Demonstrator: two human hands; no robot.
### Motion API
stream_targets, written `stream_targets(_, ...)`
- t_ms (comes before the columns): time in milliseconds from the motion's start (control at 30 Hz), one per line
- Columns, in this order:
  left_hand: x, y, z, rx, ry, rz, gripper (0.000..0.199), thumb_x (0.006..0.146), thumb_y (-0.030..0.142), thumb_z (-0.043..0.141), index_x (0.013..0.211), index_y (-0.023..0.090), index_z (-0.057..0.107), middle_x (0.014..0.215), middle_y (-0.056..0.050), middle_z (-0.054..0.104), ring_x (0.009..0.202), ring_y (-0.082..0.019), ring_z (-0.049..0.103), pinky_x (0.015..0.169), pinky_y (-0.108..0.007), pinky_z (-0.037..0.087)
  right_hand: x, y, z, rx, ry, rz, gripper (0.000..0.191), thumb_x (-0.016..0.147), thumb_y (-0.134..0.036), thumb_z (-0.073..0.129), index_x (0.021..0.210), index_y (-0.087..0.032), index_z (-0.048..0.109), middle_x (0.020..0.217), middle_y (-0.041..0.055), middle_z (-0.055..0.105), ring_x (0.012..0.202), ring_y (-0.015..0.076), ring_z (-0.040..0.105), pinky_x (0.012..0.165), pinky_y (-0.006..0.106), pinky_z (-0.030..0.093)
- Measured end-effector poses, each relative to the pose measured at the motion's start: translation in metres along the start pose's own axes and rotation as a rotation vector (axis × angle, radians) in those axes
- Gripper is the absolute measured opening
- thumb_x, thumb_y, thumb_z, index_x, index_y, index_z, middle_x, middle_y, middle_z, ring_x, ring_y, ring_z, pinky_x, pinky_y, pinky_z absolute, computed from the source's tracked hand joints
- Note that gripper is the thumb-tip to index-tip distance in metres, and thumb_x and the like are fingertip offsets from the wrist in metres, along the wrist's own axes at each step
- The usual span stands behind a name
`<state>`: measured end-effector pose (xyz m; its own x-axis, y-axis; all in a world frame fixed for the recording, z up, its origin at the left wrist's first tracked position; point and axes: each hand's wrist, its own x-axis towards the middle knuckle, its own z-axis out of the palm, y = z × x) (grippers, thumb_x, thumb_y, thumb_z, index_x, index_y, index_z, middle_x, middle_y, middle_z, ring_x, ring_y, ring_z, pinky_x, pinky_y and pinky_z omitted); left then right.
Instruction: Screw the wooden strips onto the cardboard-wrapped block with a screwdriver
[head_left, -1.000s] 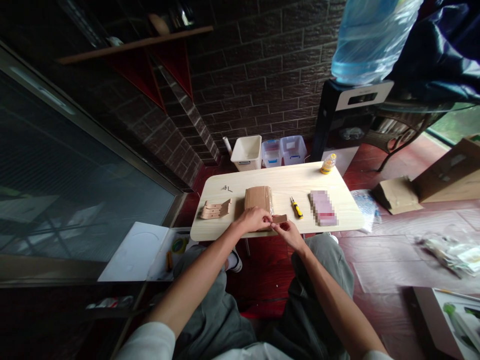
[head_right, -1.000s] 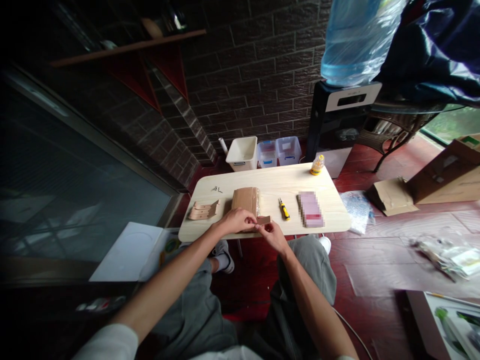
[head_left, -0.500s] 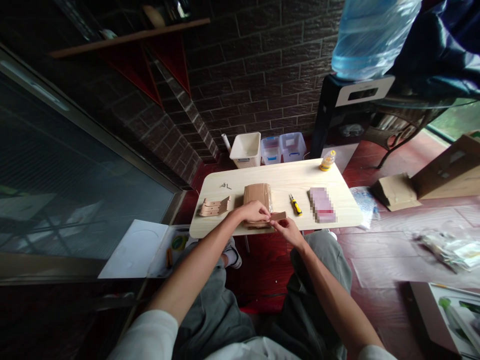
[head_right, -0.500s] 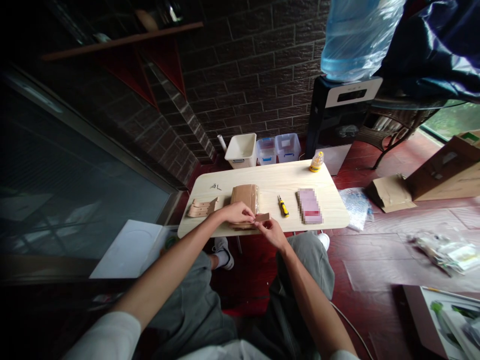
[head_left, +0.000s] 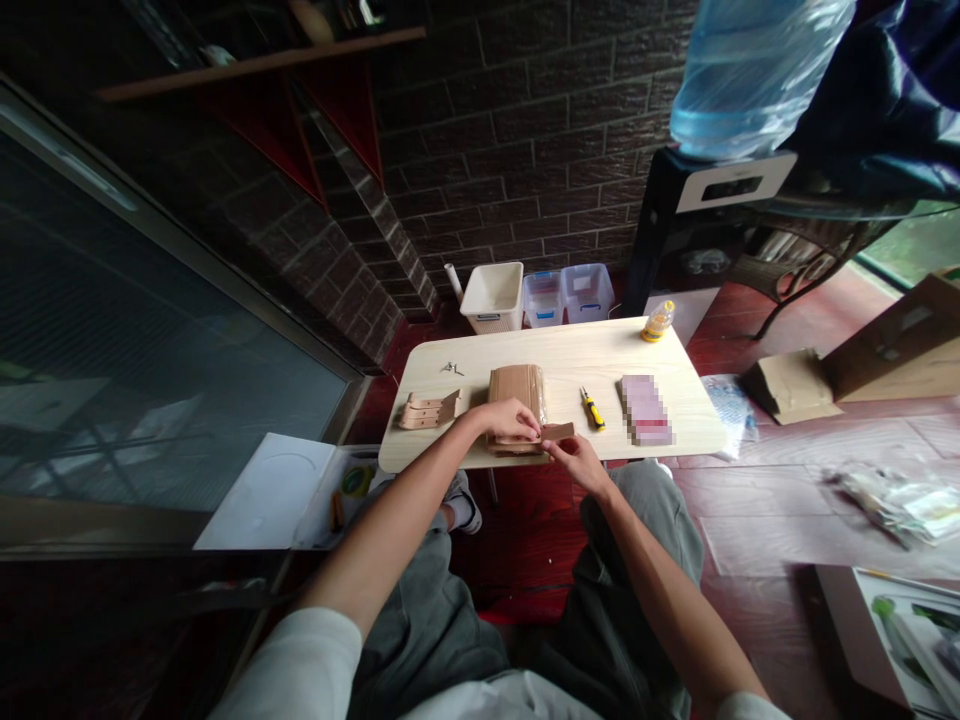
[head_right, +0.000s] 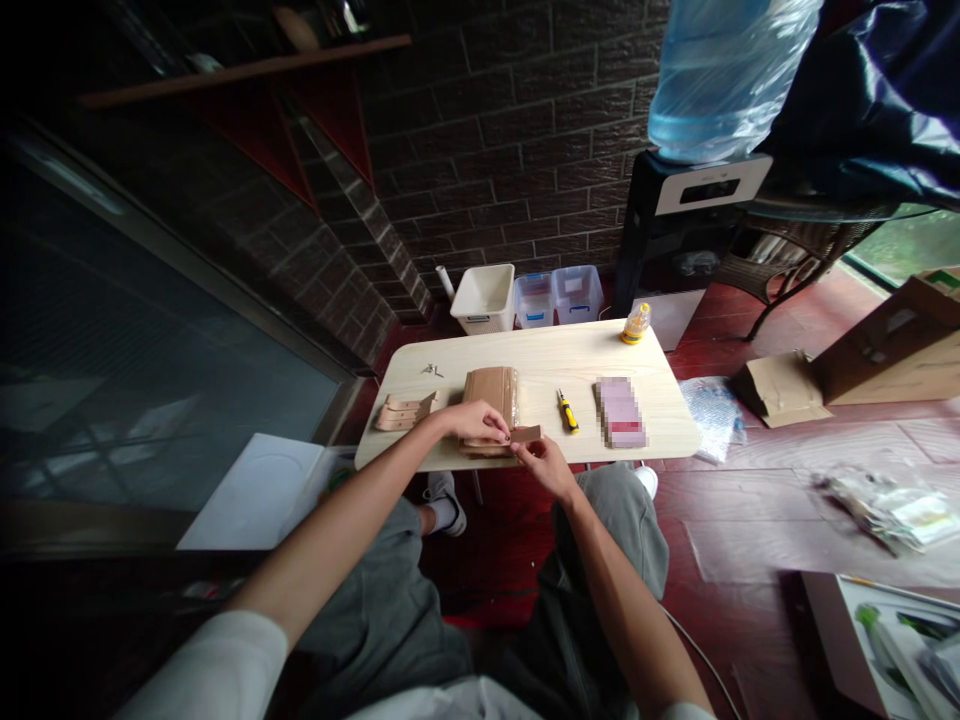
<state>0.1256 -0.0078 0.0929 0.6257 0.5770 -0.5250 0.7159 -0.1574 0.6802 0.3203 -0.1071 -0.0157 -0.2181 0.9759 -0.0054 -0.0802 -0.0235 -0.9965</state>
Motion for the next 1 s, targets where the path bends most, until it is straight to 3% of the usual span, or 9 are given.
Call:
stream_targets(233, 0.009, 0.005, -0.002, -0.103, -0.091, -0.075, 0.032, 0.069, 0.035, 0.076, 0.096, 0.017, 0.075, 0.093, -0.005, 0.078, 0.086, -0.017, 0.069, 0.074, -0.022, 0.050, 0.000, -0.011, 0.001, -0.026, -0.030, -0.034, 0.042, 0.081, -0.053, 0.068, 0.098, -0.014, 0.068, 0.079, 0.0028, 0.065, 0.069, 0.0155, 0.056, 0.067, 0.028, 0.048)
stream_targets(1000, 0.013, 0.017, 0.002, 0.042, -0.045, -0.118, 0.022, 0.066, 0.024, 0.079, 0.086, 0.016, 0.074, 0.085, -0.003, 0.078, 0.078, -0.015, 0.068, 0.065, -0.019, 0.047, -0.003, -0.016, 0.001, -0.042, -0.046, -0.060, 0.049, 0.083, -0.057, 0.065, 0.108, -0.015, 0.068, 0.083, 0.0060, 0.070, 0.075, 0.0206, 0.064, 0.072, 0.032, 0.052)
